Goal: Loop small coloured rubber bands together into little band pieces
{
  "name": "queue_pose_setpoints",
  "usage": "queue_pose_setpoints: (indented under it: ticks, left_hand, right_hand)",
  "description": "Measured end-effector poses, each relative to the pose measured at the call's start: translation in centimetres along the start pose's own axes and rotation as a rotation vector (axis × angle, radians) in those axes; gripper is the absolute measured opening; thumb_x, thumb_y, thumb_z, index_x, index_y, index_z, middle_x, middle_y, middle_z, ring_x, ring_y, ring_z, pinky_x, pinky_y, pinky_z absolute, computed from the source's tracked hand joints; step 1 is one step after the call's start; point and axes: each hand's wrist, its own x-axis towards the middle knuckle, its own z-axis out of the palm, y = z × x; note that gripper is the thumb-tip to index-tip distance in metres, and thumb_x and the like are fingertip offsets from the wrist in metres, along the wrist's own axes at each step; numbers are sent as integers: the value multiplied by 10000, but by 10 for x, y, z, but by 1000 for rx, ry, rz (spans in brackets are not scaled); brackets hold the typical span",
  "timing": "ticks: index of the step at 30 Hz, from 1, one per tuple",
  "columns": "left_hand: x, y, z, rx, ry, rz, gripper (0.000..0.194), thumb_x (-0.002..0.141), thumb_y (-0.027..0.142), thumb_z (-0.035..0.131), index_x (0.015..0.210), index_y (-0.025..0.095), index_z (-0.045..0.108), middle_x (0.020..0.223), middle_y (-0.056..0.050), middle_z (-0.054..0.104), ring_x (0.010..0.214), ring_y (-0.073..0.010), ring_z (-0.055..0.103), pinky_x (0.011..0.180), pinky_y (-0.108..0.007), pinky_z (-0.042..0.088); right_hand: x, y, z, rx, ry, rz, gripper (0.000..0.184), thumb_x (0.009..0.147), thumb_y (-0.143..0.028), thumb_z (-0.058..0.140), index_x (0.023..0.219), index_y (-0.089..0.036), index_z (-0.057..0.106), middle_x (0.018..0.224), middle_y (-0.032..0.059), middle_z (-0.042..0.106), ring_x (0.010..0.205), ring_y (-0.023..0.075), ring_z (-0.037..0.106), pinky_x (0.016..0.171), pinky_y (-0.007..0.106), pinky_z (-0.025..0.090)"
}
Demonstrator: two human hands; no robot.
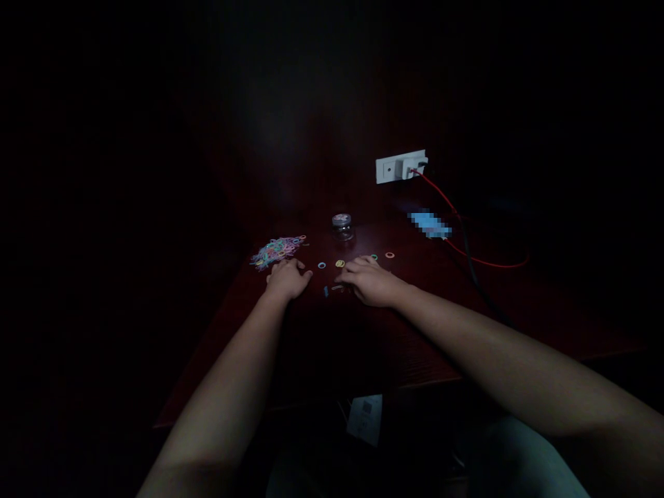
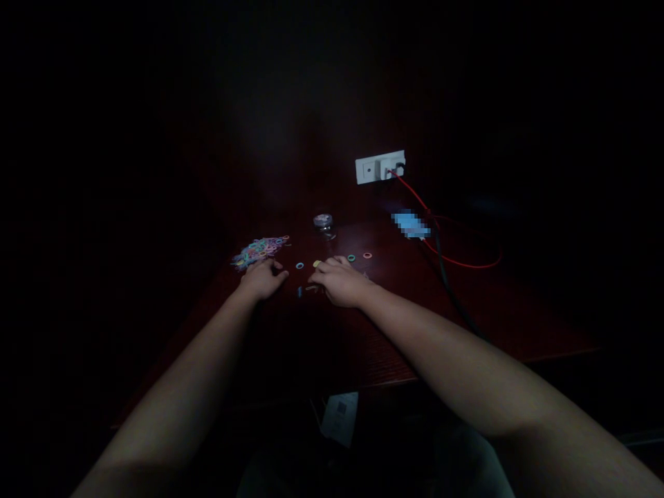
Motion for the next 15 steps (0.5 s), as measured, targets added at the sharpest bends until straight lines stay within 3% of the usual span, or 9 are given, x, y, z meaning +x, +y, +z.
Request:
queue_pose_setpoints:
  ticks: [4, 10, 15]
  left_hand:
    - [0, 2, 2, 3, -21, 4, 423, 805, 558, 535, 1094, 263, 625, 1291, -118, 571, 1207, -378, 487, 940, -534, 439]
    - [2, 0, 5, 11, -16, 2, 413, 802, 562, 533, 1098, 286, 617, 1300, -88, 574, 1211, -360, 493, 938, -516, 447]
    - [4, -2, 7, 4, -15, 7, 415, 802, 567, 543, 1096, 285, 625, 1292, -93, 590, 1204, -366, 506, 917, -502, 454]
  right_hand:
    - [9, -1, 4, 22, -97, -5, 403, 833, -103, 512, 1161, -273, 673, 1140, 80, 623, 1071, 247, 503, 1044, 492, 242]
    - [14, 3, 5, 33, -65, 18, 240, 857, -160, 515, 965, -246, 712, 1074, 55, 655, 1063, 246, 522, 1063, 515, 223]
    - [19, 0, 5, 51, -71, 21, 301, 832, -119, 525, 1088, -210, 655, 1127, 82, 655, 1087, 242, 525, 1033, 457, 269]
